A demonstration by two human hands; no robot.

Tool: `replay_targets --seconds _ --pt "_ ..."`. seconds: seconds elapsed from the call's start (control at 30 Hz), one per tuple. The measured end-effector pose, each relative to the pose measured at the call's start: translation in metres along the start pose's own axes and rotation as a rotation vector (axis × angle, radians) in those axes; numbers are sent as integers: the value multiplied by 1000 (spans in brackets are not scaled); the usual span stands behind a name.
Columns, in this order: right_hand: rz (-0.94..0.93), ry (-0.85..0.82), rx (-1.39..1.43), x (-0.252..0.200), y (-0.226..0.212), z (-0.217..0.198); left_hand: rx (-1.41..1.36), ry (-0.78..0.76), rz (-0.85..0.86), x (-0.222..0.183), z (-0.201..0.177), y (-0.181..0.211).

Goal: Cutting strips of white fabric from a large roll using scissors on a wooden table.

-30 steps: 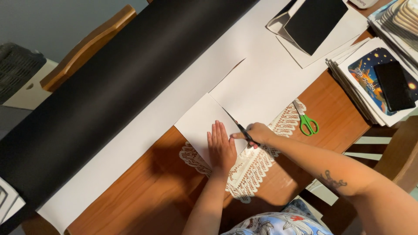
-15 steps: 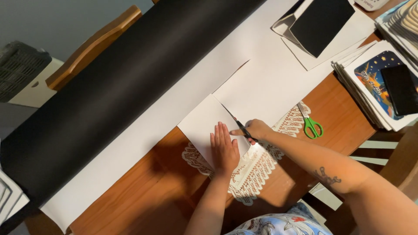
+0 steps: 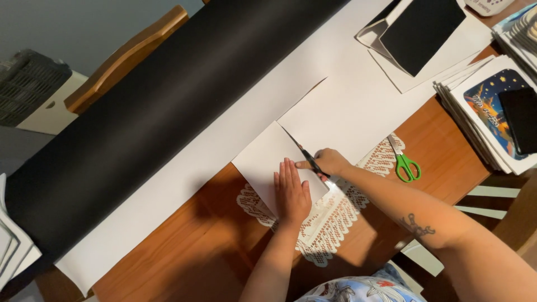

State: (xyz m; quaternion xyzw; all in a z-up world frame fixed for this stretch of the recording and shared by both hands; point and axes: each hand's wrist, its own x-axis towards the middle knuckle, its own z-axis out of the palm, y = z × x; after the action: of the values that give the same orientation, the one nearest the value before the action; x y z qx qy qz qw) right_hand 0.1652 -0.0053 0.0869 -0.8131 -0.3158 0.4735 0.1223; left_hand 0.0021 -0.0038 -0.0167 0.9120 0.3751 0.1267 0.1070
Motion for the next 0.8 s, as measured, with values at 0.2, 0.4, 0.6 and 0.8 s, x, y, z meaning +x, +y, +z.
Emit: replay_targets --seconds 0.2,0.4,0.6,0.8 --pt "-12 -16 39 32 1 3 -25 85 31 0 5 -3" --pt "-17 -17 162 54 12 10 -24 127 42 -1 9 -4" --pt "-31 -77 192 61 -10 -4 -16 102 38 -2 17 -6" --pt "-58 -36 213 68 -7 -2 -21 75 28 -2 18 -7"
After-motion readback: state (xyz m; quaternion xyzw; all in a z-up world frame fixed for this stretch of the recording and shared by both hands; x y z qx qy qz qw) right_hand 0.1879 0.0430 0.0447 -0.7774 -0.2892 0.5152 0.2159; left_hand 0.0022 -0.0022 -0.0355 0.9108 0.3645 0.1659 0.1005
